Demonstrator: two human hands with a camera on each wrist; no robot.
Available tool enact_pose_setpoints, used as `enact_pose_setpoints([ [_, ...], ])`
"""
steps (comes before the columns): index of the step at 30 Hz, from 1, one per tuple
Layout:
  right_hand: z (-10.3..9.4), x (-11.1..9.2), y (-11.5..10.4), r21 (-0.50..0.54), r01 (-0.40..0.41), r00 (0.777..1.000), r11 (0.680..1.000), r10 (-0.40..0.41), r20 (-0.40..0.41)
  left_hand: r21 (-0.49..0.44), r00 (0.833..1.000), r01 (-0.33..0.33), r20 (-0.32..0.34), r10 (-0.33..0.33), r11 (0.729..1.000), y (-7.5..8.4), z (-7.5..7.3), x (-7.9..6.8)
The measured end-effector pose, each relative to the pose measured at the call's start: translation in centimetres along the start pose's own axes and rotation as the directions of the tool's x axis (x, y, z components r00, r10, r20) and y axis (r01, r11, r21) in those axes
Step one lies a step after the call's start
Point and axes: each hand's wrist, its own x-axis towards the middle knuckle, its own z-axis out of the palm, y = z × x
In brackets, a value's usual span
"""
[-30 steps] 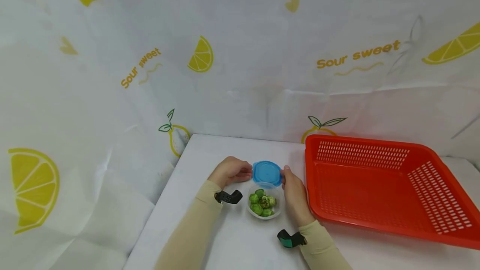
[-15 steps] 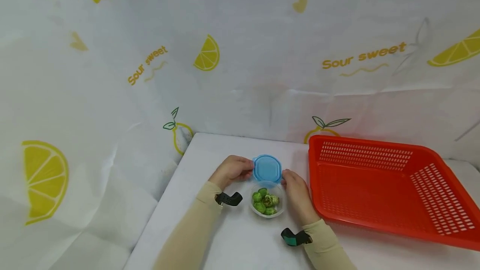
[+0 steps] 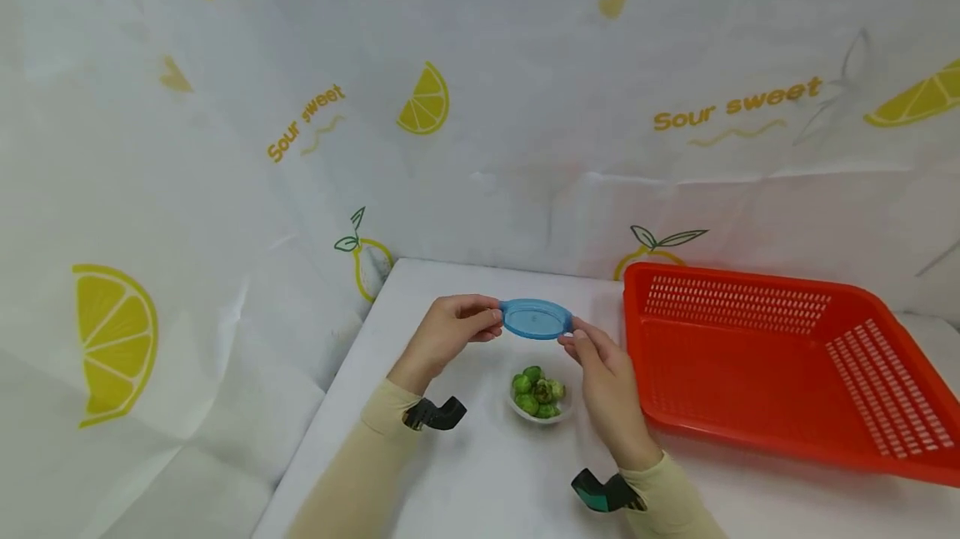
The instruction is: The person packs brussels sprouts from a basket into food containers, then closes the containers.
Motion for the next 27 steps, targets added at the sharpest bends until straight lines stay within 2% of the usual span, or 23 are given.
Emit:
enact_pose_setpoints([
  [5, -0.8, -1.4, 0.2, -0.064, 0.061, 0.998, 0.996, -0.062, -0.004, 0.013, 0.994, -0.010, 0.105, 0.008, 1.000, 0.4, -0.3, -2.2],
  [12, -1.2, -2.5, 0.4, -0.124, 0.103, 0.994, 0.987, -0.107, -0.022, 0.070, 0.993, 0.014, 0.113, -0.022, 0.997, 0.1, 0.1, -3.5],
  [20, 0.0, -2.9, 2.1, -0.159, 0.140, 0.989, 0.977, -0.147, -0.030, 0.058, 0.984, 0.132, 0.113, -0.138, 0.990, -1.0, 0.2, -3.3],
  [27, 0.5, -3.3, 2.7, -0.255, 0.137, 0.983, 0.957, -0.163, -0.083, 0.111, 0.985, 0.119, 0.112, -0.131, 0.987, -2.2, 1.0, -2.5],
])
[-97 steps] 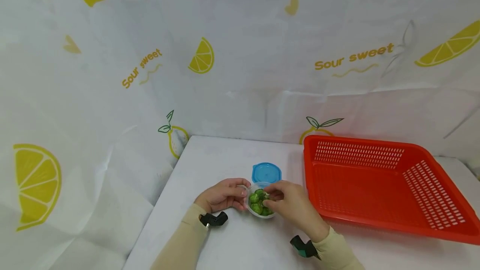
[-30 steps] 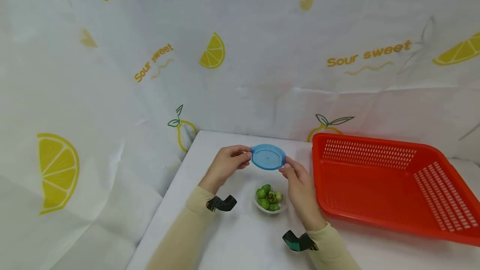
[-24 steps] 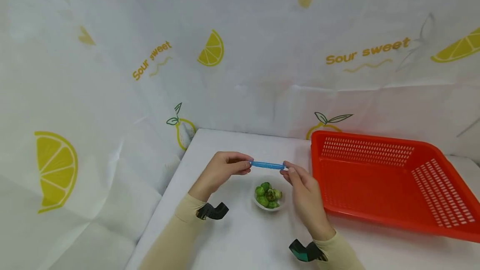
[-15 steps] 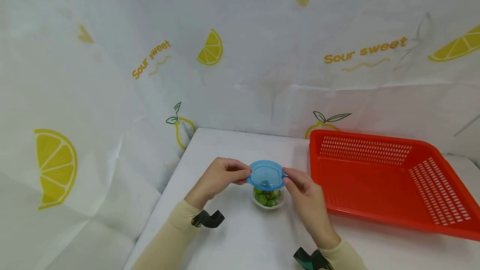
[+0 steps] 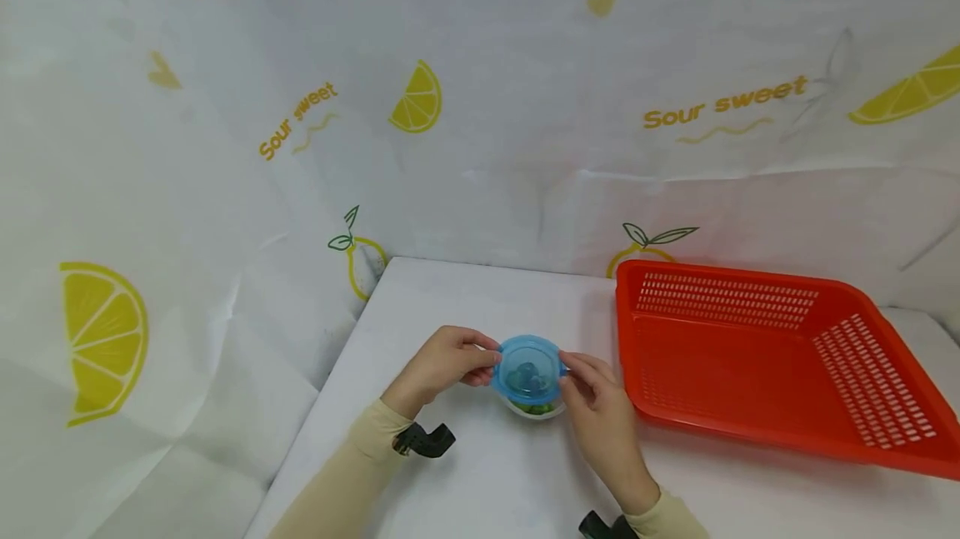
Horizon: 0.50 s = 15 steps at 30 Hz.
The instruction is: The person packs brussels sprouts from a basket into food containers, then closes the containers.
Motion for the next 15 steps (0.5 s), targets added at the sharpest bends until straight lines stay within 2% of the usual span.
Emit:
enact_pose_setpoints([
  [6, 0.3, 0.1, 0.7, -0.031, -0.019, 1.000, 0.999, 0.018, -0.015, 0.026, 1.000, 0.024, -0.003, -0.023, 0.999, -0.2, 0.9, 0.3],
  [15, 0.5, 0.2, 1.4, -0.131, -0.052, 0.999, 0.990, 0.052, -0.009, 0.019, 0.999, 0.052, -0.015, -0.052, 0.998, -0.3, 1.3, 0.4],
])
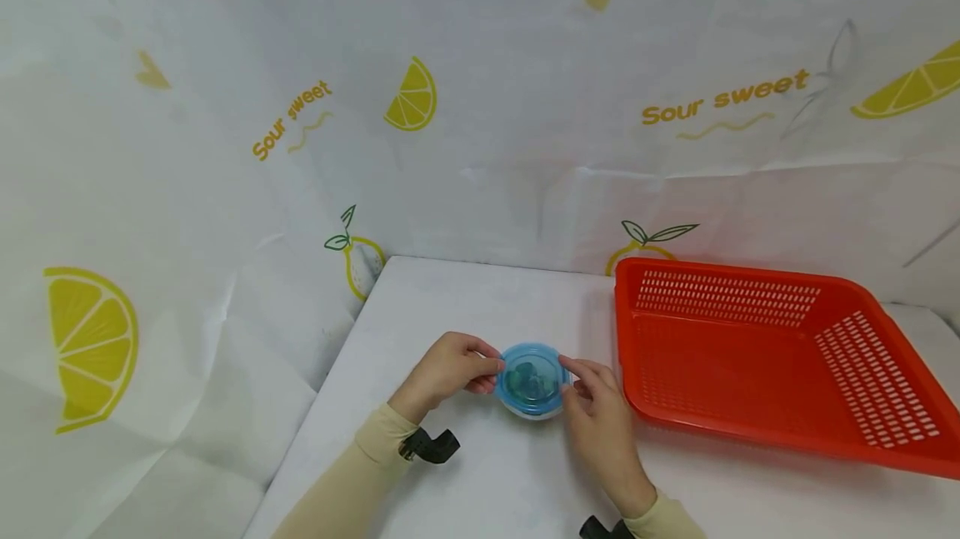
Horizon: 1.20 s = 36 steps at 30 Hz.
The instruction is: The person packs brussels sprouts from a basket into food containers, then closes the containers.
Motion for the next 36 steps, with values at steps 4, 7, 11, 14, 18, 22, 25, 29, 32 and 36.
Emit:
enact_pose_setpoints([
  [4, -0.1, 0.0, 0.1, -0.020, -0.033, 0.999, 0.999, 0.033, 0.018, 0.001, 1.000, 0.007, -0.002, -0.007, 1.000, 0.0, 0.1, 0.0],
  [7, -0.2, 0.0, 0.1, -0.018, -0.058, 0.998, 0.998, 0.059, 0.038, 0.010, 1.000, 0.011, -0.008, -0.011, 1.000, 0.1, 0.2, -0.1],
  [11, -0.2, 0.2, 0.3, 0.004, -0.079, 0.995, 0.997, 0.079, 0.053, 0.025, 1.000, 0.012, -0.018, -0.011, 1.000, 0.2, 0.3, -0.2],
  [14, -0.3, 0.4, 0.6, 0.039, -0.092, 0.994, 0.995, 0.089, 0.062, 0.034, 1.000, 0.013, -0.018, -0.012, 0.999, 0.2, 0.3, -0.1],
  [18, -0.3, 0.9, 1.1, 0.087, -0.128, 0.989, 0.988, 0.120, 0.092, 0.045, 1.000, 0.015, -0.022, -0.014, 0.999, 0.1, 0.2, 0.1],
  [22, -0.5, 1.4, 1.5, 0.131, -0.195, 0.971, 0.972, 0.172, 0.168, 0.060, 0.999, 0.025, -0.030, -0.023, 0.998, 0.1, 0.1, 0.2],
  [25, -0.5, 1.7, 1.7, 0.175, -0.249, 0.952, 0.952, 0.208, 0.223, 0.065, 0.999, 0.035, -0.031, -0.033, 0.997, 0.0, 0.0, 0.3],
  [29, -0.6, 2.1, 1.6, 0.212, -0.290, 0.938, 0.933, 0.233, 0.255, 0.057, 0.998, 0.045, -0.036, -0.043, 0.997, -0.1, 0.0, 0.4],
  [32, -0.7, 2.2, 1.5, 0.215, -0.300, 0.933, 0.929, 0.240, 0.267, 0.051, 0.998, 0.050, -0.039, -0.048, 0.997, -0.2, 0.0, 0.4],
  [36, -0.8, 2.3, 1.5, 0.213, -0.310, 0.928, 0.927, 0.246, 0.278, 0.051, 0.998, 0.058, -0.041, -0.056, 0.997, -0.5, 0.0, 0.5],
])
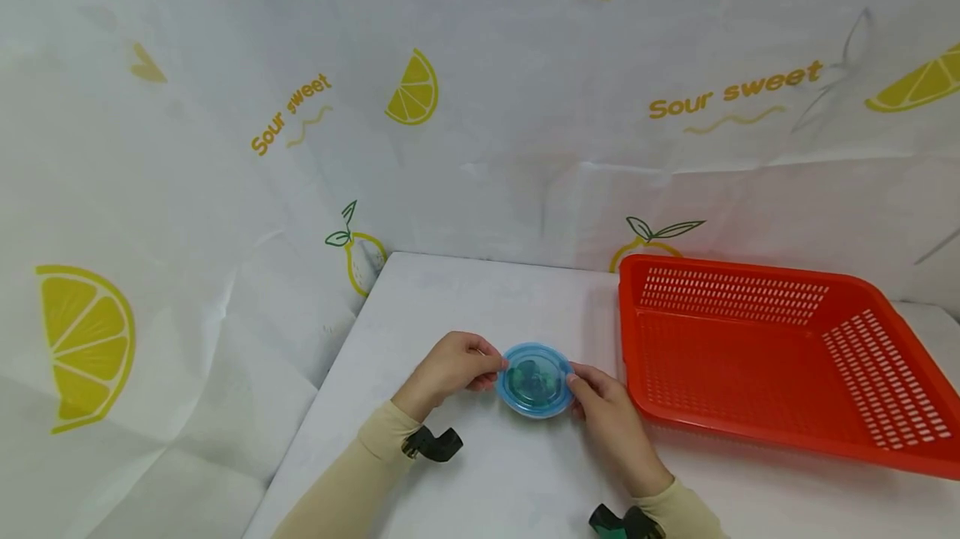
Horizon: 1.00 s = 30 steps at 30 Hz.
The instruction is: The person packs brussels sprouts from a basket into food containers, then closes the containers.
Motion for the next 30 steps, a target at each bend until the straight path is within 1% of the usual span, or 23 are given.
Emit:
enact_pose_setpoints([
  [3, 0.00, 0.03, 0.00, -0.008, -0.001, 1.000, 1.000, 0.001, 0.000, -0.005, 1.000, 0.006, 0.008, -0.006, 1.000, -0.07, -0.01, 0.01],
  [7, 0.02, 0.08, 0.12, -0.019, 0.007, 1.000, 1.000, -0.007, -0.001, -0.020, 0.999, 0.015, 0.035, -0.014, 1.000, -0.05, -0.03, -0.02],
  [12, 0.03, 0.11, 0.20, 0.000, 0.013, 1.000, 1.000, -0.013, 0.001, -0.041, 0.998, 0.021, 0.054, -0.019, 0.999, 0.04, -0.02, 0.02],
  [16, 0.03, 0.15, 0.17, 0.011, 0.013, 1.000, 1.000, -0.013, -0.001, -0.066, 0.999, 0.019, 0.051, -0.015, 0.998, -0.05, -0.02, 0.21],
  [21, 0.06, 0.33, 0.25, -0.001, 0.022, 1.000, 1.000, -0.022, -0.007, -0.091, 0.999, 0.014, 0.046, -0.010, 0.996, -0.24, 0.04, 0.45],
  [25, 0.10, 0.36, 0.26, 0.002, 0.037, 0.999, 0.999, -0.037, -0.007, -0.085, 0.999, 0.017, 0.043, -0.013, 0.996, -0.29, 0.19, 0.52],
  [30, 0.08, 0.43, 0.26, 0.000, 0.035, 0.999, 0.999, -0.035, -0.003, -0.062, 0.999, 0.013, 0.047, -0.010, 0.998, -0.17, 0.44, 0.35],
])
